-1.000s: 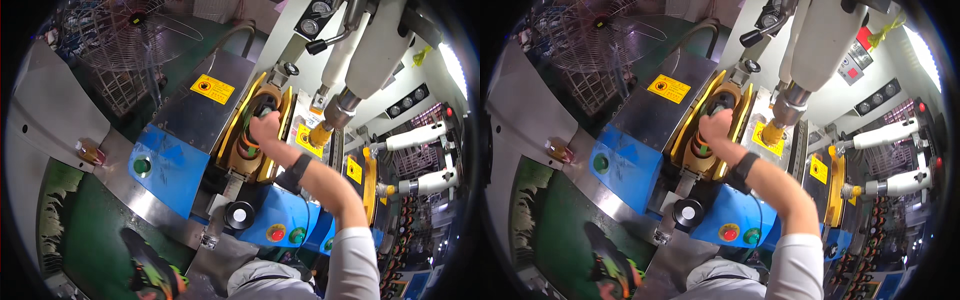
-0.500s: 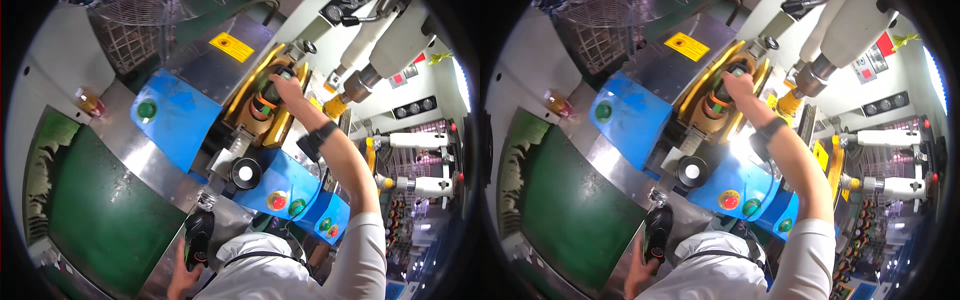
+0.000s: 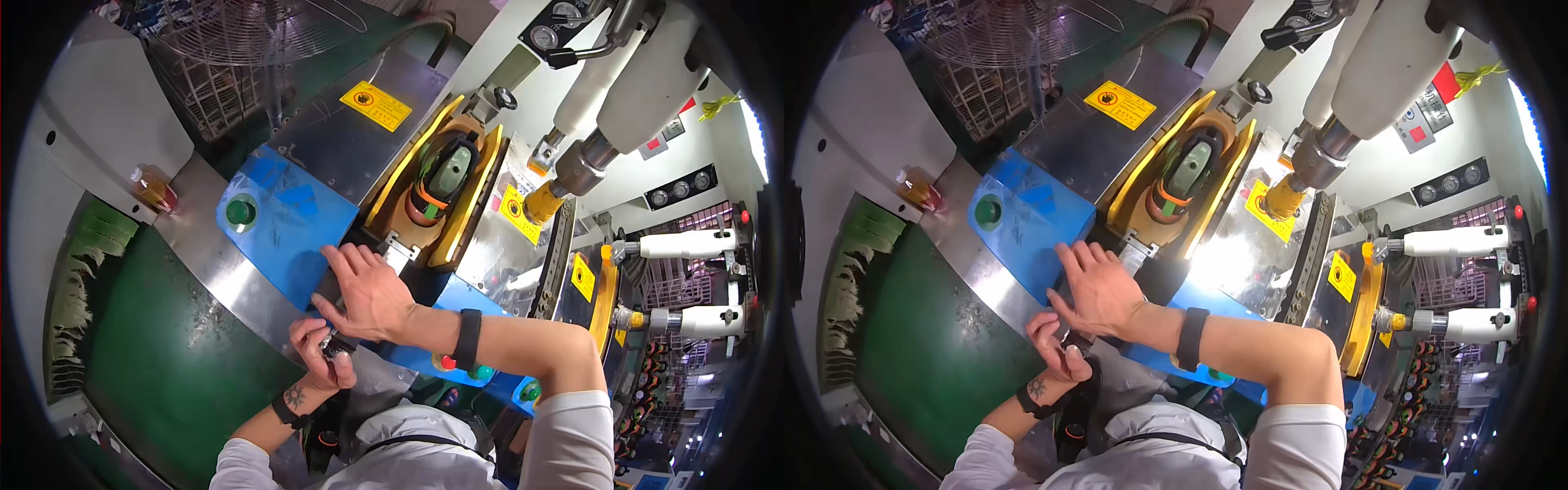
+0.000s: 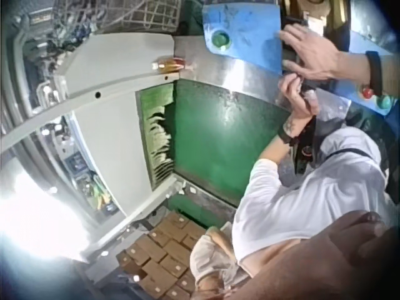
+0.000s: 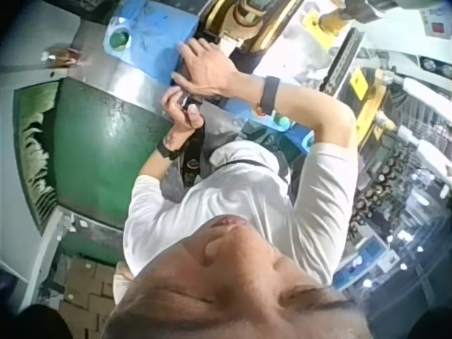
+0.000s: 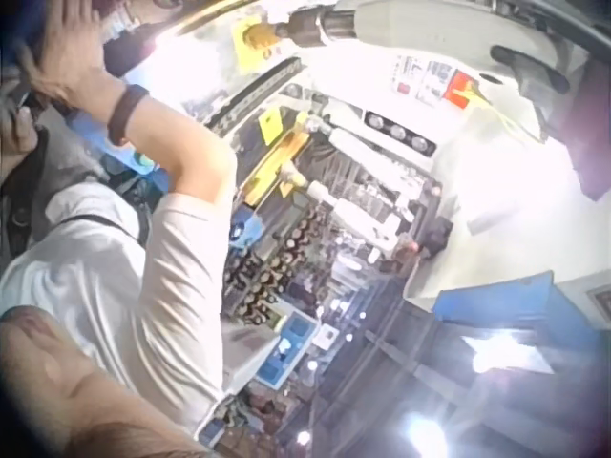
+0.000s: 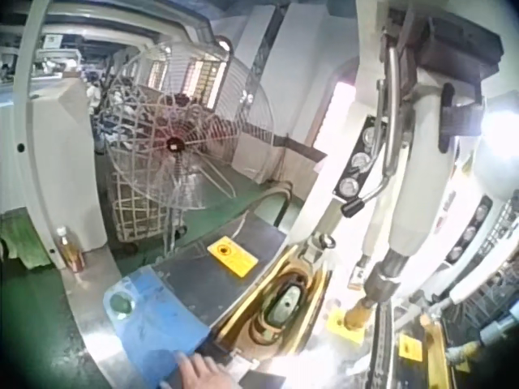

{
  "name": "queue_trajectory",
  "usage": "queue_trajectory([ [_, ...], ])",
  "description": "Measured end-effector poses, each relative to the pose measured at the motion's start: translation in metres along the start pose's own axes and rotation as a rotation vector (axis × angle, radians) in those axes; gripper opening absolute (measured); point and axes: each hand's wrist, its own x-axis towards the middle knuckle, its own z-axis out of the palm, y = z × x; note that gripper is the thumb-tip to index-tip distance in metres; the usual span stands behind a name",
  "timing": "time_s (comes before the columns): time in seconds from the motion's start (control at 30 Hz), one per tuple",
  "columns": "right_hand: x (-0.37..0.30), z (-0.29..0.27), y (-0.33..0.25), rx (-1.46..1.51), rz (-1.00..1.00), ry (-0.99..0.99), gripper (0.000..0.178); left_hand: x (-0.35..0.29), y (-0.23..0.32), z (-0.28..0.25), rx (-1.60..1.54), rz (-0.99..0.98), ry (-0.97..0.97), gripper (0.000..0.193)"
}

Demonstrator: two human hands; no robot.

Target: The recorder is operating various machines and moving shoes along an assembly line in a factory.

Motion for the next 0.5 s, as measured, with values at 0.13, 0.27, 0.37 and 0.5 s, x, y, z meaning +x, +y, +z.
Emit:
queue_trajectory([
  [0.13, 0.003, 0.011, 0.008, 0.006, 0.003, -0.016, 0.056, 0.0, -0.004, 0.002, 0.027, 0.009, -0.001, 0.045],
  [0.27, -0.02, -0.014, -0.005, 0.072, -0.037, 0.154, 0.062, -0.004, 0.005, -0.01, -0.015, 0.009, 0.006, 0.046],
  [0.37, -0.077, -0.046, -0.025, 0.03, -0.076, 0.17, 0.074, -0.016, 0.023, -0.036, -0.035, -0.052, -0.062, 0.049],
  [0.5, -0.202, -0.051, -0.03, 0.024, 0.176, 0.4, 0.079, -0.056, 0.056, -0.081, 0.142, -0.51, -0.301, 0.062],
])
